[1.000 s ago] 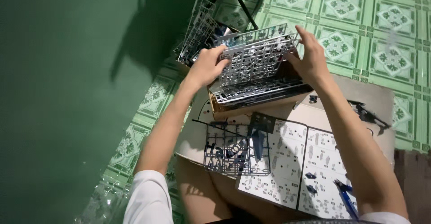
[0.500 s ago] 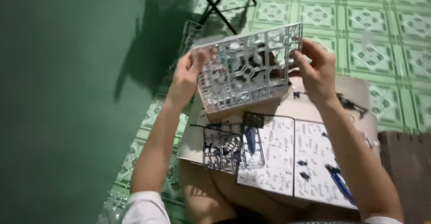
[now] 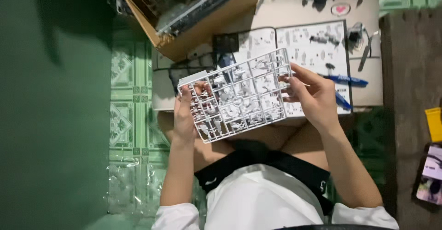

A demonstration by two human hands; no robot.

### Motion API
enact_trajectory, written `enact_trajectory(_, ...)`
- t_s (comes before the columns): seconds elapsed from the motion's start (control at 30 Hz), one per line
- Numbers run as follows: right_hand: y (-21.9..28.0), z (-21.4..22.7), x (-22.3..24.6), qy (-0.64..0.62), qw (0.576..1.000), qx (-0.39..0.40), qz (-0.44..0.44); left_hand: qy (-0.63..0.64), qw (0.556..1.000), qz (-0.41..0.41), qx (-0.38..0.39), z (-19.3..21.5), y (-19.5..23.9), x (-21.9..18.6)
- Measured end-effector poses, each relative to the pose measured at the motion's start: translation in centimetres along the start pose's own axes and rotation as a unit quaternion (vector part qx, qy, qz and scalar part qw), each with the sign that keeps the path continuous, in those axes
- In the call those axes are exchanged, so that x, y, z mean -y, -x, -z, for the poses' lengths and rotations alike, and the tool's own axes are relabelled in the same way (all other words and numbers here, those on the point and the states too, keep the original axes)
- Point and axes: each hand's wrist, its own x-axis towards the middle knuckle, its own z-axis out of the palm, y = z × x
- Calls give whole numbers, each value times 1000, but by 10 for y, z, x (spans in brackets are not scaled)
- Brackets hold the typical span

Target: The person sits on the floor and uses blue nippers to cut small plastic parts from sprues of a model kit. They refer to an instruction manual, trim excess plastic from the parts, and place them on the manual.

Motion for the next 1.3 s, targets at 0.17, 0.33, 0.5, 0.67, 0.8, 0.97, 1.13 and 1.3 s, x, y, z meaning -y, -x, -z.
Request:
enact_trajectory(0.17, 15, 33, -24, 129, 989, 7, 66, -4, 1000, 11, 3, 3, 14, 0)
enact_trajectory(0.33, 20, 83, -33, 604, 773, -2, 194, -307, 914, 187, -189, -46, 36, -32)
enact_trajectory(0.5, 22, 99, -60, 710, 667, -8, 225, -166, 980, -45, -104, -49, 40, -13)
enact_trajectory(0.67, 18, 103, -59, 704, 676, -15, 216, 23, 996, 70, 43, -57, 41, -8)
enact_trajectory(0.8, 15, 115, -69, 656, 717, -35, 233, 74, 992, 75, 76, -50, 37, -1)
enact_trajectory(0.97, 19, 115, -62, 360, 907, -71, 207, 114, 987, 102, 41, -46, 30, 2)
enact_trajectory(1.13, -1, 77, -42, -218, 947, -137, -191, 46, 995, 58, 68, -47, 22, -2)
enact_trajectory(1.3, 15, 32, -16, 0, 997, -41, -65, 122, 985, 96, 74, -34, 14, 4)
